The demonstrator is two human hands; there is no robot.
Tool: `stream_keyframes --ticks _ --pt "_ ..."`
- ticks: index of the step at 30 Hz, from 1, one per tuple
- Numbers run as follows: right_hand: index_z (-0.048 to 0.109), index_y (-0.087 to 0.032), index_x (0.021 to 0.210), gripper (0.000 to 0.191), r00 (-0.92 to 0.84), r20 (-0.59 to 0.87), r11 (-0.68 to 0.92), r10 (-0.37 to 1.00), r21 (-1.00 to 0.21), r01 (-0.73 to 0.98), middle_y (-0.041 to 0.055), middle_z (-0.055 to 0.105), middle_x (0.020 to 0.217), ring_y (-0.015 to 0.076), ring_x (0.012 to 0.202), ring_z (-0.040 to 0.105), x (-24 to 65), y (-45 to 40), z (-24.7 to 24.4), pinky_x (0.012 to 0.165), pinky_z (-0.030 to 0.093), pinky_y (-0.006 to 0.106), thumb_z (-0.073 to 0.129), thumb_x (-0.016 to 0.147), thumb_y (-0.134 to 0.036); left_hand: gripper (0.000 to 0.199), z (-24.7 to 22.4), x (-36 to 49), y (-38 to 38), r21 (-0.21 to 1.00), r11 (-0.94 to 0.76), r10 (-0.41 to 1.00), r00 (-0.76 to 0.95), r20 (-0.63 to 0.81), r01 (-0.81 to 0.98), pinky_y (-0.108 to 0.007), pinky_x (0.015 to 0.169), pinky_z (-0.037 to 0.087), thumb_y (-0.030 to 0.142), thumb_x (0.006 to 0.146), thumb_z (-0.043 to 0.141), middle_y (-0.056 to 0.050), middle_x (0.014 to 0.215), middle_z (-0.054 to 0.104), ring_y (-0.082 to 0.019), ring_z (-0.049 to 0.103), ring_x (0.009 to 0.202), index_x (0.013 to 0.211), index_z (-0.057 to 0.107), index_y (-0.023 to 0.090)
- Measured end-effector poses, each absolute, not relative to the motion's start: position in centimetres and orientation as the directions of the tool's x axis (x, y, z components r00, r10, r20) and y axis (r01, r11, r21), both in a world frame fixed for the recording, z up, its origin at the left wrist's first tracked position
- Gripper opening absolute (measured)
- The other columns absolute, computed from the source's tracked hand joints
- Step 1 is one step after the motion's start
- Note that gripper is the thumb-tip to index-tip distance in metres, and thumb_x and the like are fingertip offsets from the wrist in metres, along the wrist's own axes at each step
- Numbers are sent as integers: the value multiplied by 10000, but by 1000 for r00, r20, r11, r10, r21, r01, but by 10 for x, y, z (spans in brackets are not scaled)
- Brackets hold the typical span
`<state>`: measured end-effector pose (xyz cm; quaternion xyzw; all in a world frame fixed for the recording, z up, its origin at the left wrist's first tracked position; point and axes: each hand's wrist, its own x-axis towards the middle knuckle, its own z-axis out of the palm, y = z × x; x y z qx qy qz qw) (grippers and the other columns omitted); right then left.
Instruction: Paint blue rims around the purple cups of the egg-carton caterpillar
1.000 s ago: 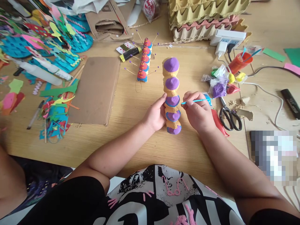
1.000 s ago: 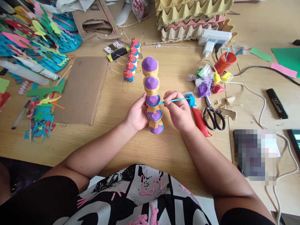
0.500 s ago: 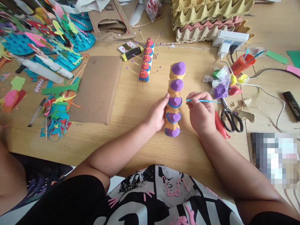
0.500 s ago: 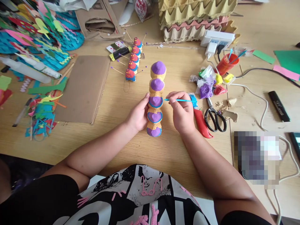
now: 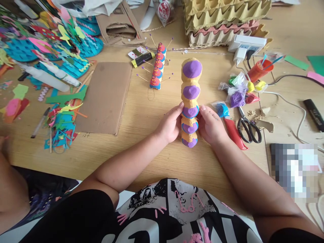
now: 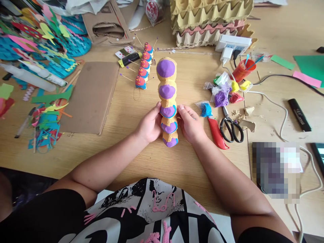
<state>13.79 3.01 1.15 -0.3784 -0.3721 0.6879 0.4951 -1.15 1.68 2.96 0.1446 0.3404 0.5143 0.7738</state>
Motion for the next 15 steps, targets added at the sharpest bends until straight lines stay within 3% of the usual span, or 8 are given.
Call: stream_keyframes --ticks 8,15 --pt "735 -285 894 413 -339 -160 -314 927 -825 -469 -7 767 819 210 819 740 135 25 13 730 648 373 928 756 -622 278 18 -9 17 618 308 935 110 -337 -723 -245 694 567 406 1008 743 2 786 765 -122 717 690 816 716 207" --pt "708 -306 936 441 -359 -180 -351 916 -793 -498 5 799 910 220 865 756 128 20 16 709 658 374 929 739 -632 307 23 -8 13 612 376 890 90 -446 -696 -226 706 552 534 1024 698 14 806 753 -129 725 766 937 711 241"
